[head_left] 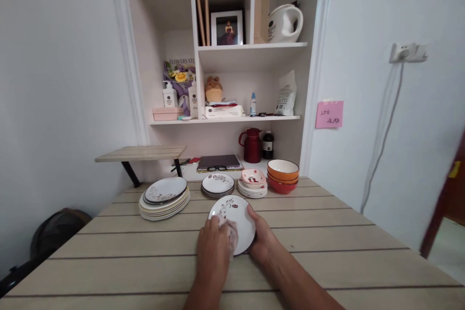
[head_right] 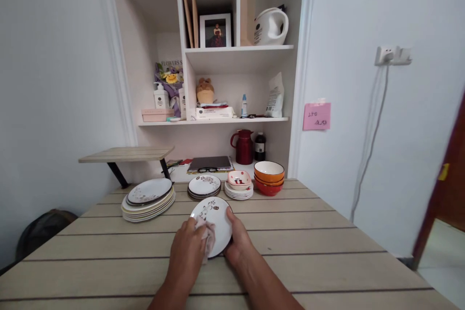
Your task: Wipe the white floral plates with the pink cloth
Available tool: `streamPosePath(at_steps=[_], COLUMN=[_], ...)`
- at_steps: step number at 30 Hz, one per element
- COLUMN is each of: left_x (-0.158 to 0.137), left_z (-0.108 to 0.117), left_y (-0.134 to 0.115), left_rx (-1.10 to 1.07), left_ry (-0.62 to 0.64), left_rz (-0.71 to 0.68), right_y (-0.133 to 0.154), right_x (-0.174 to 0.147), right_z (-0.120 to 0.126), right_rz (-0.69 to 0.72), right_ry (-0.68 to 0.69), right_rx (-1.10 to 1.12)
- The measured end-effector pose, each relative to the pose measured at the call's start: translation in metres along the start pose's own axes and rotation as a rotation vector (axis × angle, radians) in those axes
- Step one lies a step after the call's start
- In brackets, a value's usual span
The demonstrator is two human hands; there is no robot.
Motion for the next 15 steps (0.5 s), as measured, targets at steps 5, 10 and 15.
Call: streamPosePath(at_steps=[5,10,15], left_x=[-0.006,-0.001,0.005], left_z=[-0.007,-0.003,0.003], left_y=[-0.021,-0.009,0.025], left_rx=[-0.161,-0.17,-0.022], left_ry=[0.029,-0.081,-0.139], left_rz=[-0.118,-0.046,0.167], right_y=[-0.005,-0.008,-0.007], right_x=[-0.004,-0.007,-0.004], right_z=[-0.01,-0.019,-0.01], right_rz=[-0.037,0.016,0.039], right_ry=[0.106,0.132,0.025], right_rx=[-0.016,-0.082,-0.146])
Point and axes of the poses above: each hand's wrist, its own x-axis towards the middle knuckle, its own z-axis out of the back of the hand, y = z × x, the point moved 8 cm from there along x, towards the middle knuckle, and after that the axes turned 9 degrees about -x, right-handed, at the moved point
